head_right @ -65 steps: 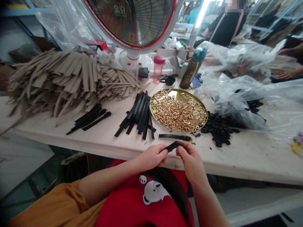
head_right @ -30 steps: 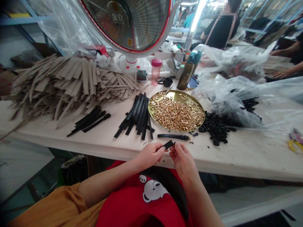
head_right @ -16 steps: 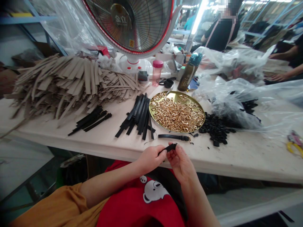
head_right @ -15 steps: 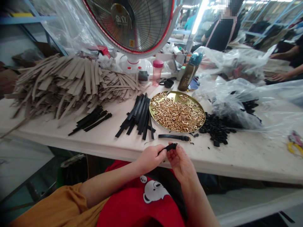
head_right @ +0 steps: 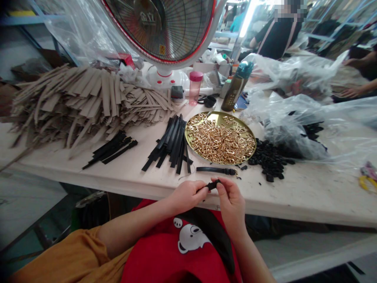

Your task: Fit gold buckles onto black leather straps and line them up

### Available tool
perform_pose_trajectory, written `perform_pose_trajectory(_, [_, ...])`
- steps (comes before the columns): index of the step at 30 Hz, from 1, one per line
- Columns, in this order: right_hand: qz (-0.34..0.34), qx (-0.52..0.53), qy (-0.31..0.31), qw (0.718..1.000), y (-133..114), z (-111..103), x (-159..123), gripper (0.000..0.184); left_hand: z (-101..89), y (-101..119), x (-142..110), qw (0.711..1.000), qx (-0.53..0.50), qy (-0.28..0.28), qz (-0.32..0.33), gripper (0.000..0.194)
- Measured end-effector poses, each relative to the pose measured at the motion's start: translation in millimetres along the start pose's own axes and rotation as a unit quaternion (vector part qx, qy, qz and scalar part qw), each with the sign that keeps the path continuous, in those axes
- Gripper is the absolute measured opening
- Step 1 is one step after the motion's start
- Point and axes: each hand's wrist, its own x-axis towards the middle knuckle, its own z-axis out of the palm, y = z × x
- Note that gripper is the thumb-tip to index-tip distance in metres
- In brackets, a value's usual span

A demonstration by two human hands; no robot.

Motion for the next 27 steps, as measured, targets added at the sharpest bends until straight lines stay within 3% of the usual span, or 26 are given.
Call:
perform_pose_trajectory(3, [0.023, 0.011, -0.032, 0.999, 7, -1, 2, 0.020, -1.9, 2, 0, 1.000, 0.020, -0.003, 0.003, 0.032])
perform_pose_trajectory(9, [0.012, -0.105, -0.026, 0.994, 12, -11, -3, 0.028, -3.4, 1, 2, 0.997, 0.066, -0.026, -0.029, 0.033])
perform_pose_trajectory(13, [0.104, -0.032, -0.081, 0.991, 10, -17, 3, 0.040, -7.5, 0, 1, 0.998, 0.063, -0.013, -0.023, 0.032])
perform_pose_trajectory(16, [0.141, 0.023, -0.082, 0.986, 11, -16, 6, 0.037, -8.5, -2, 1, 0.997, 0.064, -0.013, -0.038, 0.032])
perform_pose_trajectory(23, [0.085, -0.040, -0.064, 0.994, 12, -16, 2, 0.033, -10.7, -2, 1, 0.996, 0.079, -0.050, -0.006, 0.034])
perform_pose_trajectory(27, [0.122, 0.001, -0.070, 0.990, 9, -14, 2, 0.032, -14.8, 1, -2, 0.995, 0.088, -0.050, -0.004, 0.029])
